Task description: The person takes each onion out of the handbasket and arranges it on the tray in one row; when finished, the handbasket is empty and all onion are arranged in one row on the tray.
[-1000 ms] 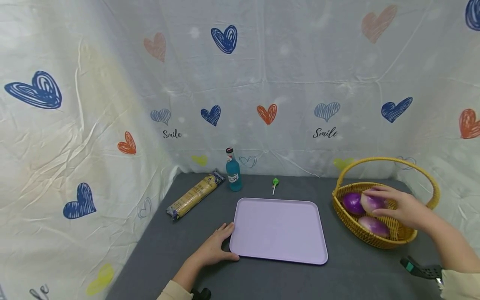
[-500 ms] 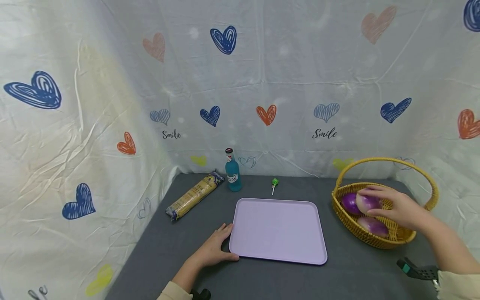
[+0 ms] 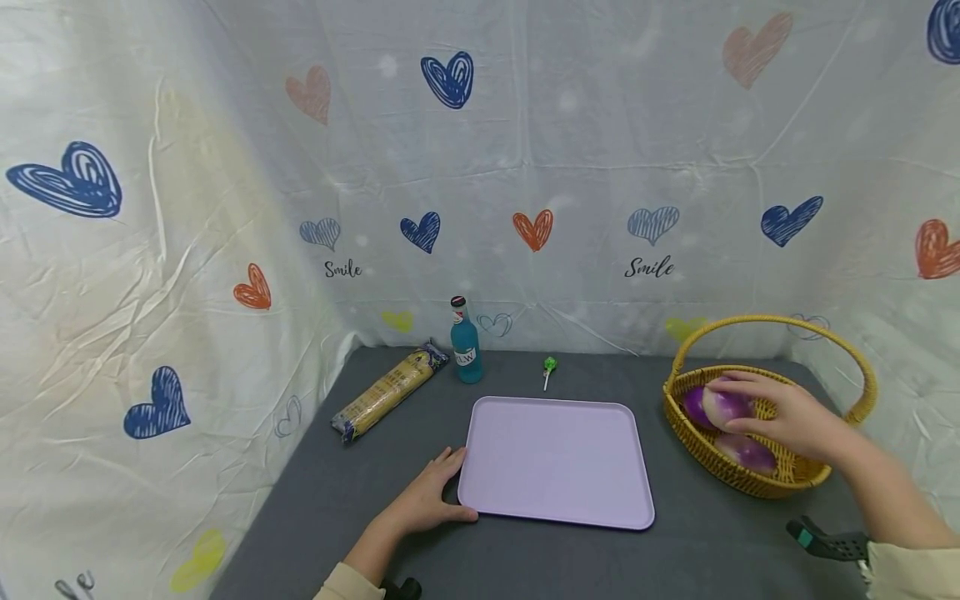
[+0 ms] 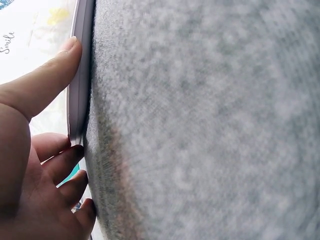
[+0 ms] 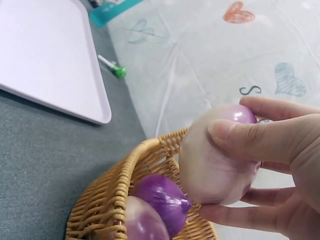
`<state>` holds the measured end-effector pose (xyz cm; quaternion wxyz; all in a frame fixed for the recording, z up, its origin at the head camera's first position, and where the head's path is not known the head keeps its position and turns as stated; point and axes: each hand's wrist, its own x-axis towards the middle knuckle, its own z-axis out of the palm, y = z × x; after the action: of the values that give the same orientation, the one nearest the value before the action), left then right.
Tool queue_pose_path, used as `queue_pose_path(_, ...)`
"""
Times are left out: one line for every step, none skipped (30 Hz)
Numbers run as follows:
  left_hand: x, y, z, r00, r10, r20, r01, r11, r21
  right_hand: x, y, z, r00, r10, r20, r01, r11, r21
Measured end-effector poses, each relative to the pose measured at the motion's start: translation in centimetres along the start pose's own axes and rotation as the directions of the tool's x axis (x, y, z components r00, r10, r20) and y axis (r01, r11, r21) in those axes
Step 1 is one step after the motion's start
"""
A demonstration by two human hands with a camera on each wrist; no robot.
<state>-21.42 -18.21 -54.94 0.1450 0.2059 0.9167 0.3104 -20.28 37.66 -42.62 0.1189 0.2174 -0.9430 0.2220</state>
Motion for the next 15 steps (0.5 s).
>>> queue_pose_path(0.0,0.0,0.0,1.000,-0.002,0.000,0.002,1.000,-0.003,0.0,-0.1,0.0,1.000,0.007,0.004,-0.007,1.000,-0.009)
queue_pose_path(0.0,0.1,0.0,1.000,-0.004,0.001,0.004,1.000,-0.005,0.1,-0.2,0.0,1.000,0.015,0.008,-0.014,1.000,-0.014)
queue_pose_path(0.0,0.1,-0.1,1.000,-0.005,0.001,0.005,1.000,-0.008,0.1,-0.3,0.0,1.000,0.021,0.014,-0.021,1.000,-0.014)
queue_pose_path(-0.1,0.1,-0.1,1.000,-0.006,0.002,0.006,1.000,-0.009,0.1,-0.4,0.0,0.999,0.028,0.020,-0.028,1.000,-0.011)
queue_pose_path(-0.1,0.2,-0.1,1.000,-0.008,0.001,0.008,1.000,-0.009,0.2,-0.5,0.0,0.999,0.033,0.027,-0.033,0.999,-0.005)
queue_pose_path(-0.1,0.2,-0.1,1.000,-0.009,0.001,0.009,1.000,-0.010,0.2,-0.6,0.0,0.999,0.037,0.030,-0.037,0.999,0.001)
queue_pose_path(-0.1,0.2,-0.1,1.000,-0.010,0.001,0.010,1.000,-0.011,0.3,-0.7,0.0,0.999,0.038,0.035,-0.039,0.999,0.009)
queue_pose_path(-0.1,0.2,-0.1,1.000,-0.009,0.000,0.009,1.000,-0.010,0.3,-0.7,0.1,0.999,0.036,0.037,-0.037,0.999,0.016)
queue_pose_path(-0.1,0.2,-0.1,1.000,-0.010,0.000,0.010,1.000,-0.009,0.4,-0.8,0.1,0.999,0.033,0.037,-0.033,0.999,0.020)
queue_pose_path(-0.1,0.2,-0.1,1.000,-0.012,-0.001,0.012,1.000,-0.007,0.5,-0.9,0.2,0.999,0.027,0.034,-0.027,0.999,0.025)
queue_pose_path(-0.1,0.2,0.0,1.000,-0.013,-0.002,0.013,1.000,-0.007,0.5,-1.0,0.2,0.999,0.018,0.029,-0.019,0.999,0.032)
queue_pose_path(-0.1,0.2,0.0,1.000,-0.015,-0.001,0.015,1.000,-0.007,0.6,-1.1,0.3,1.000,0.008,0.022,-0.009,0.999,0.037)
queue_pose_path(-0.1,0.2,0.0,1.000,-0.017,-0.001,0.017,1.000,-0.009,0.7,-1.1,0.4,1.000,-0.003,0.017,0.003,0.999,0.040)
queue_pose_path(-0.2,0.2,0.0,1.000,-0.020,0.000,0.020,1.000,-0.008,0.7,-1.2,0.5,1.000,-0.015,0.008,0.014,0.999,0.048)
queue_pose_path(-0.2,0.3,0.0,1.000,-0.022,0.000,0.022,1.000,-0.010,0.8,-1.3,0.6,1.000,-0.024,0.000,0.024,0.998,0.052)
